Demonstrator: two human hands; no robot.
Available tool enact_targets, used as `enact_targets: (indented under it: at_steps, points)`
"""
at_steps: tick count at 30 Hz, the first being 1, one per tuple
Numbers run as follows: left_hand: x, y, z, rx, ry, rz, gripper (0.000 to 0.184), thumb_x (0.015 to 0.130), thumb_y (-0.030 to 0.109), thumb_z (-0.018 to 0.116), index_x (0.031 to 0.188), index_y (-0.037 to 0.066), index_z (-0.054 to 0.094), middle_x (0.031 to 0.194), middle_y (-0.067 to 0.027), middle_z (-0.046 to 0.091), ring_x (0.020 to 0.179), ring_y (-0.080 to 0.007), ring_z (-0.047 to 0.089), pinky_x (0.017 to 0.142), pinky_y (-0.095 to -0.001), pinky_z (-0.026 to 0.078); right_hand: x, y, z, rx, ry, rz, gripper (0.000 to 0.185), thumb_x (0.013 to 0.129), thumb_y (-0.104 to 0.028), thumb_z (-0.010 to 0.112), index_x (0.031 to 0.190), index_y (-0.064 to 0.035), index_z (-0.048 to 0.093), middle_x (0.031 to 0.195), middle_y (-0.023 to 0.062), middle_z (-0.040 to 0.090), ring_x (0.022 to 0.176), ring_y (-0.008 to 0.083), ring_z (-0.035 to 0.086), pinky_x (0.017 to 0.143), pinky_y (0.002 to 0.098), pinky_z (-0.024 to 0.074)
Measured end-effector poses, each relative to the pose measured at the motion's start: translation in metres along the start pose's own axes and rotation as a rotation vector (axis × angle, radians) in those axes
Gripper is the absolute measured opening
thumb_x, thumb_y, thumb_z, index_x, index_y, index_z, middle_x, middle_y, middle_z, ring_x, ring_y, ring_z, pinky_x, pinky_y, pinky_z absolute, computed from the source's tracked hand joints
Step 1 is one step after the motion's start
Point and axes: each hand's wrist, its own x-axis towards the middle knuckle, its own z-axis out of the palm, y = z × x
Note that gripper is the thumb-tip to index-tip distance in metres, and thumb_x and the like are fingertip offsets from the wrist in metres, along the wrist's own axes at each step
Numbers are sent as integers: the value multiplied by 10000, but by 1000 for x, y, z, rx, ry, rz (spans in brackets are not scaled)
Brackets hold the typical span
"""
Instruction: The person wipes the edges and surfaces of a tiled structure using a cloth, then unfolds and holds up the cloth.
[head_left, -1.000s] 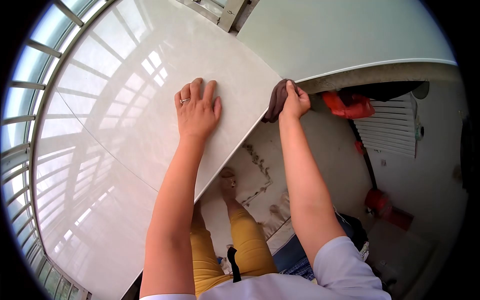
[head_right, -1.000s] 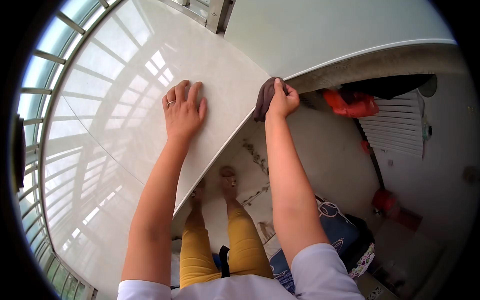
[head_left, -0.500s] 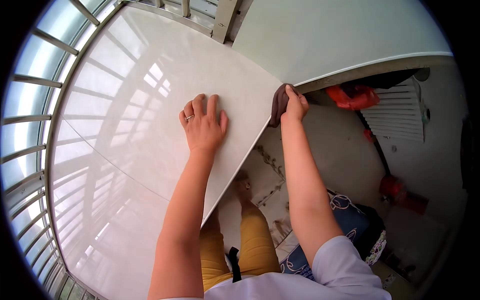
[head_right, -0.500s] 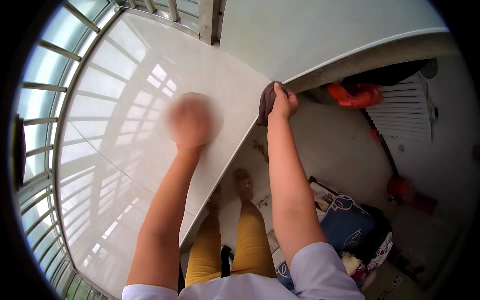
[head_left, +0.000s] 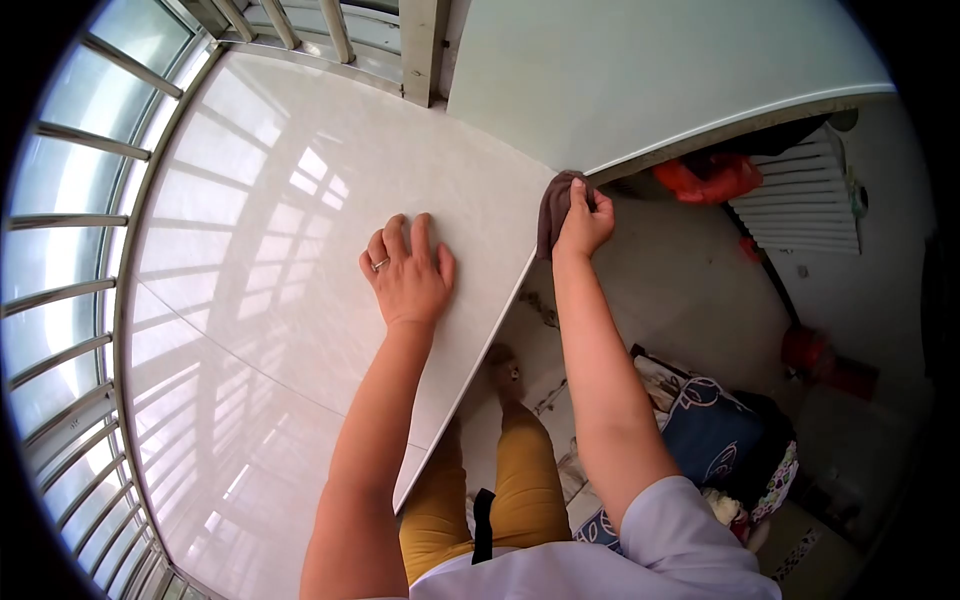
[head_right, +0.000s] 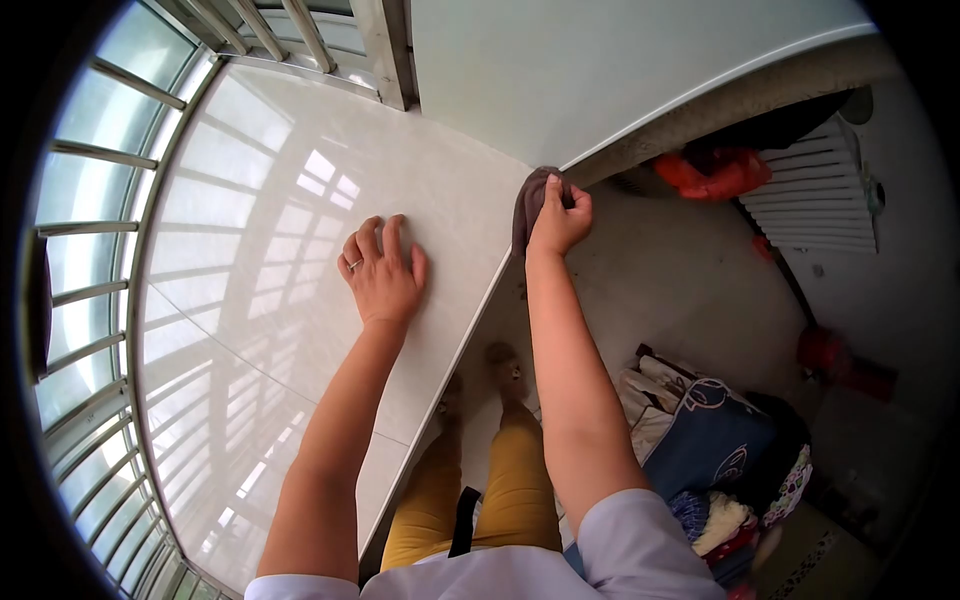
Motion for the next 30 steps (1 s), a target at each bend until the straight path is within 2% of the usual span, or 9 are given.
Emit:
enact_targets:
  at_steps: [4,7,9,12,19,22,24,27,30]
  points:
    - [-1,-1,1,-10,4,16,403,834,256,539,1225,167,503,1280,-81,422,1185,-279,372,1007,-467,251,-3,1,12,26,61,-13,263,768,-141,740,847,49,576,845,65,620,745,135,562,684,279,490]
    - [-2,-1,2,16,-12,7,399,833,253,537,1223,170,503,1283,-82,420,1186,-280,371,1012,-466,246,1,1,18,-9,42,150,267,753,-149,743,817,48,574,823,77,626,724,149,566,667,293,492]
    - [-3,-1,-1,14,-20,11,401,835,253,535,1225,169,500,1287,-84,415,1189,-281,368,1013,-465,243,6,9,15,-144,42,-1,264,751,-158,740,794,45,578,794,98,630,729,169,577,688,309,493]
    - [-1,1,0,14,-15,25,405,837,257,532,1230,169,493,1294,-87,406,1194,-282,361,1015,-463,239,0,11,4,-78,45,-121,246,752,-158,737,780,32,584,792,109,632,737,187,586,712,325,493]
    - [-1,0,0,31,-32,26,410,843,271,529,1238,166,491,1303,-96,406,1202,-286,355,1016,-460,238,-3,5,14,-184,55,-109,222,758,-151,732,811,16,597,814,109,635,763,192,597,733,324,494]
    - [-1,-1,2,44,-19,42,415,846,272,526,1245,165,490,1310,-100,407,1205,-290,355,1017,-461,238,2,-1,9,-243,19,-32,209,747,-127,726,821,22,599,810,105,639,751,189,597,721,326,497]
    - [-1,-1,1,39,-20,39,421,846,275,525,1250,163,488,1314,-102,405,1208,-293,353,1018,-462,238,14,-1,7,-50,-111,224,186,728,-86,720,823,24,605,811,94,642,732,168,594,695,318,498]
    - [-1,-1,1,38,-30,34,430,846,279,522,1258,158,484,1321,-105,401,1213,-296,352,1017,-465,241,10,-11,-4,-4,-219,402,163,718,-52,710,825,25,613,825,82,645,721,140,589,678,300,496]
    - [-1,-2,2,43,-35,30,435,846,281,521,1260,156,482,1324,-103,400,1214,-296,353,1016,-465,245,3,-4,-12,14,-263,332,201,712,-90,755,808,22,618,801,67,644,716,123,587,666,284,493]
